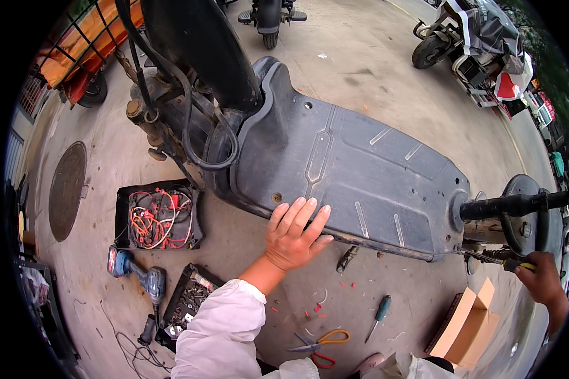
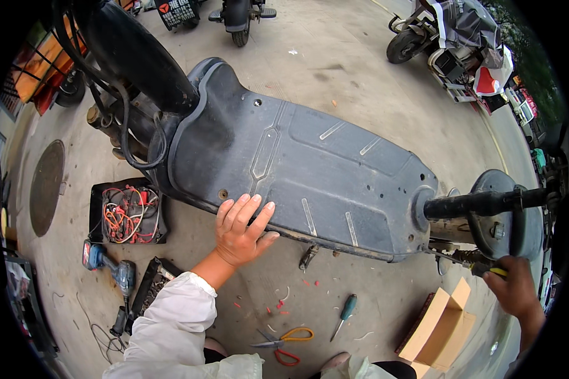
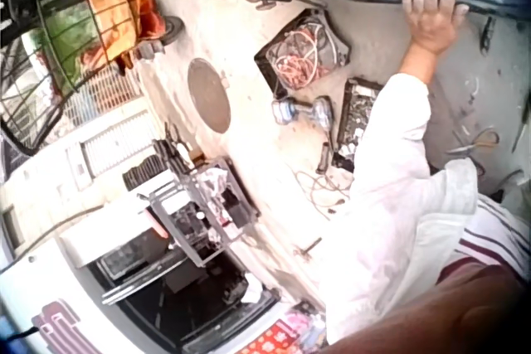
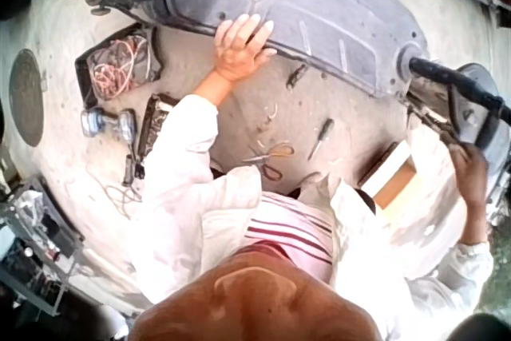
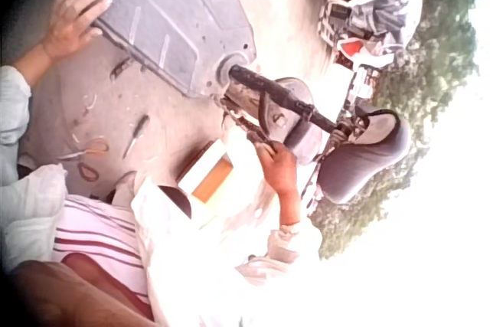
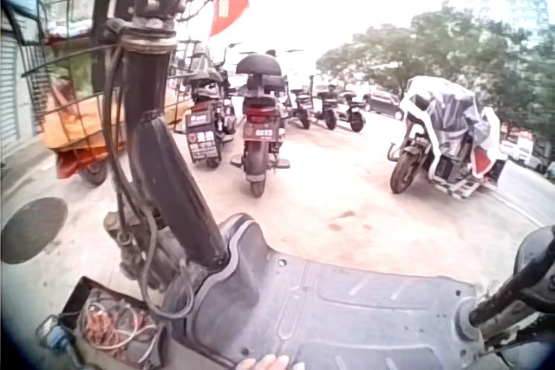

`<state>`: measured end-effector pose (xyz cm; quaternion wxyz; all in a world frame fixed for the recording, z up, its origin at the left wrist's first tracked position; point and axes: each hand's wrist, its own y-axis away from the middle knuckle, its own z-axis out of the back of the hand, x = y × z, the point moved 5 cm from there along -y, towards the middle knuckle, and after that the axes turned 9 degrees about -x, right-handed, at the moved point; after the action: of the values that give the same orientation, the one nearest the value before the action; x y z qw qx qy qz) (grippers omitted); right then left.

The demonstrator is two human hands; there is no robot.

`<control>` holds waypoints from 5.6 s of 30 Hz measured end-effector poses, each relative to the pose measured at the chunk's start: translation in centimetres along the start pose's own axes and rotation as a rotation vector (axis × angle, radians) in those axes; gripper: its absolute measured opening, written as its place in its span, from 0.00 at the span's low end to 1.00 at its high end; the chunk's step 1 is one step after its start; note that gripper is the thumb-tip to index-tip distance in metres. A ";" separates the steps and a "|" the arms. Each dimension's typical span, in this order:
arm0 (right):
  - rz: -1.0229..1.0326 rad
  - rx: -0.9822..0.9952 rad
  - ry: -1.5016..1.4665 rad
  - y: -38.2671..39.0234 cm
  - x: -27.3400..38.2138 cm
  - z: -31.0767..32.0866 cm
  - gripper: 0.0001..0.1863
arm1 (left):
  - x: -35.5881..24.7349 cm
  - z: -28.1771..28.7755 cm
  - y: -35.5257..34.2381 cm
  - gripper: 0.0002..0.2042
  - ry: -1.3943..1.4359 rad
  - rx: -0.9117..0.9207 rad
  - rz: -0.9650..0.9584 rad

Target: The person reassembles the floorboard of an electric scooter. They place the floorboard over the battery compartment, align it, and secure it using a screwdriver and screws from a nearby tray. The person also handles the scooter seat and various tools during the process.

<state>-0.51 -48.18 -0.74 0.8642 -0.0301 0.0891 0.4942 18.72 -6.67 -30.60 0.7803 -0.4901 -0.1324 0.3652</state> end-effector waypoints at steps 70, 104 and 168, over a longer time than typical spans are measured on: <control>0.638 -0.229 0.523 -0.5 2.5 -1.8 0.18 | 5.1 4.3 0.9 0.26 -0.047 -0.110 0.014; 0.412 -0.083 0.692 -0.6 9.8 2.6 0.17 | 5.4 8.0 -1.3 0.27 0.180 0.187 0.069; 0.313 0.500 -0.772 20.3 26.4 -14.0 0.15 | 4.4 19.5 23.7 0.08 2.043 -0.524 1.879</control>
<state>-6.63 -17.40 -18.63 0.7304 0.3775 -0.1185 0.5568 0.39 15.45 -42.31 -0.1123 -0.5680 0.7915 0.1958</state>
